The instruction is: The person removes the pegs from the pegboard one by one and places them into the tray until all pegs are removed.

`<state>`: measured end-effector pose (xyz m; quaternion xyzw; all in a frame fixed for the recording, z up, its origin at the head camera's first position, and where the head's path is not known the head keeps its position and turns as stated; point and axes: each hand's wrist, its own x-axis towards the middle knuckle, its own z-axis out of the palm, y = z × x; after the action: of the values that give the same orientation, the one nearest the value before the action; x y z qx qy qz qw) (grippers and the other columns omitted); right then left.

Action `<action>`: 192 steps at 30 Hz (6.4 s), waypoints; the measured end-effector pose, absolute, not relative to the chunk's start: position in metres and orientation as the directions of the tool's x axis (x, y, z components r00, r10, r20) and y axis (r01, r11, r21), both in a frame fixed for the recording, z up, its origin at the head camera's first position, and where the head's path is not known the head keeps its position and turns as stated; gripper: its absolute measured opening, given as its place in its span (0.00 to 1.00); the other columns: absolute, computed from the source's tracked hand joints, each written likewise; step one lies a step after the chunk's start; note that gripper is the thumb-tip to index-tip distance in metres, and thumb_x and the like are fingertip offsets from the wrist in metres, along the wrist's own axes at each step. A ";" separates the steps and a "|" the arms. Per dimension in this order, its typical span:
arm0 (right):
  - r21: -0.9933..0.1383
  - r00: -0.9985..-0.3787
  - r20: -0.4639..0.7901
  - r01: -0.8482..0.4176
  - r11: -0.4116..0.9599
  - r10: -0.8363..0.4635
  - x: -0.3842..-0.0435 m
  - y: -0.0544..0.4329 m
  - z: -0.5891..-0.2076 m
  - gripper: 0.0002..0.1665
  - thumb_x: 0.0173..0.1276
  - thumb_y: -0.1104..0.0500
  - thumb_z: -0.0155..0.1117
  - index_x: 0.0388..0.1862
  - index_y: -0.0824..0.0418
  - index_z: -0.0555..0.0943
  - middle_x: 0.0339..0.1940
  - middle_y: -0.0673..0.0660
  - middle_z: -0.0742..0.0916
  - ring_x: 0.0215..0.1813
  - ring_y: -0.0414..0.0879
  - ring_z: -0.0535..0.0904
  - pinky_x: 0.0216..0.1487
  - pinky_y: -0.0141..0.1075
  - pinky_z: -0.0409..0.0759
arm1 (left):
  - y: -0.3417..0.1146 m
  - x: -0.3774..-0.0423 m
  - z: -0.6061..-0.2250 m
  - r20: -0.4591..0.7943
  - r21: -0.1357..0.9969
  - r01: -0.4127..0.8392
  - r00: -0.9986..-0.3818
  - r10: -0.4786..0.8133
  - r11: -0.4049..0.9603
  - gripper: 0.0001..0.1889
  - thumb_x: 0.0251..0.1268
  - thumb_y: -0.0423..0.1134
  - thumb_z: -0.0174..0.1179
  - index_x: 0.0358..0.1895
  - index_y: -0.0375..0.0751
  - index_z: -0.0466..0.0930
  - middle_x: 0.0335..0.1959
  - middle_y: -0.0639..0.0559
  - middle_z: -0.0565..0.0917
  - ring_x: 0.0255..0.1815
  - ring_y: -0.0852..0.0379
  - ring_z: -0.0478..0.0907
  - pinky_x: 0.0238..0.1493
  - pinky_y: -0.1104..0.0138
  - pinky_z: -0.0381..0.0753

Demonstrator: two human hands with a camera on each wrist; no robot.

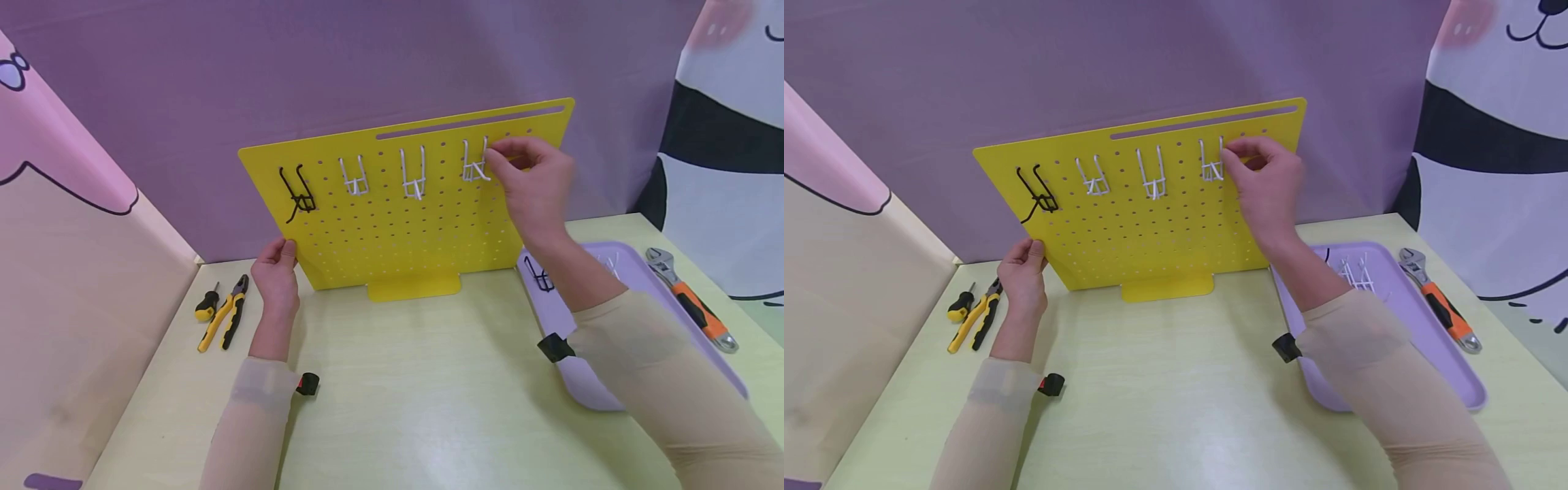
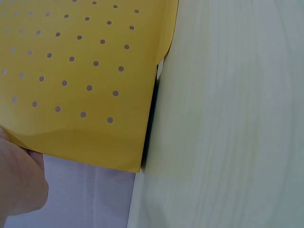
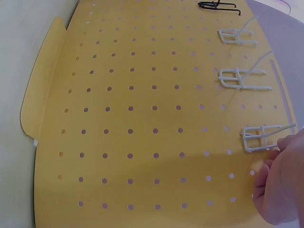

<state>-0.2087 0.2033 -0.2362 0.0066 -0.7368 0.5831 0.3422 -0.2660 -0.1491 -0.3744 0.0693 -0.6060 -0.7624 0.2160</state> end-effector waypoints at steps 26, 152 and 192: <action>-0.830 -0.687 0.553 -0.403 0.386 0.472 -0.216 0.190 -0.234 0.13 0.66 0.52 0.74 0.36 0.61 0.87 0.33 0.51 0.85 0.31 0.45 0.72 0.30 0.29 0.72 | -0.148 -0.266 -0.374 0.165 0.953 0.253 -0.894 -0.417 -0.164 0.16 0.69 0.41 0.65 0.56 0.37 0.86 0.45 0.48 0.84 0.47 0.55 0.80 0.54 0.66 0.81; -0.788 -0.868 0.087 0.240 0.567 0.489 -0.126 0.355 -0.337 0.38 0.75 0.34 0.50 0.67 0.61 0.78 0.43 0.44 0.84 0.31 0.41 0.79 0.25 0.30 0.76 | -0.144 -0.264 -0.377 0.171 0.950 0.256 -0.905 -0.390 -0.178 0.16 0.70 0.41 0.63 0.56 0.38 0.85 0.50 0.46 0.85 0.51 0.54 0.81 0.60 0.65 0.79; -0.857 -0.842 0.477 -0.381 0.347 0.253 -0.189 0.172 -0.264 0.15 0.71 0.52 0.70 0.46 0.62 0.87 0.41 0.54 0.86 0.30 0.52 0.80 0.27 0.27 0.78 | -0.145 -0.266 -0.380 0.195 0.952 0.270 -0.898 -0.394 -0.143 0.17 0.69 0.42 0.64 0.56 0.36 0.84 0.46 0.48 0.83 0.49 0.54 0.81 0.57 0.65 0.81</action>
<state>-0.1892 0.1723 -0.2636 0.0415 -0.7721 0.5699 0.2781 -0.2661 -0.1454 -0.3803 0.0505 -0.6165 -0.7542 0.2202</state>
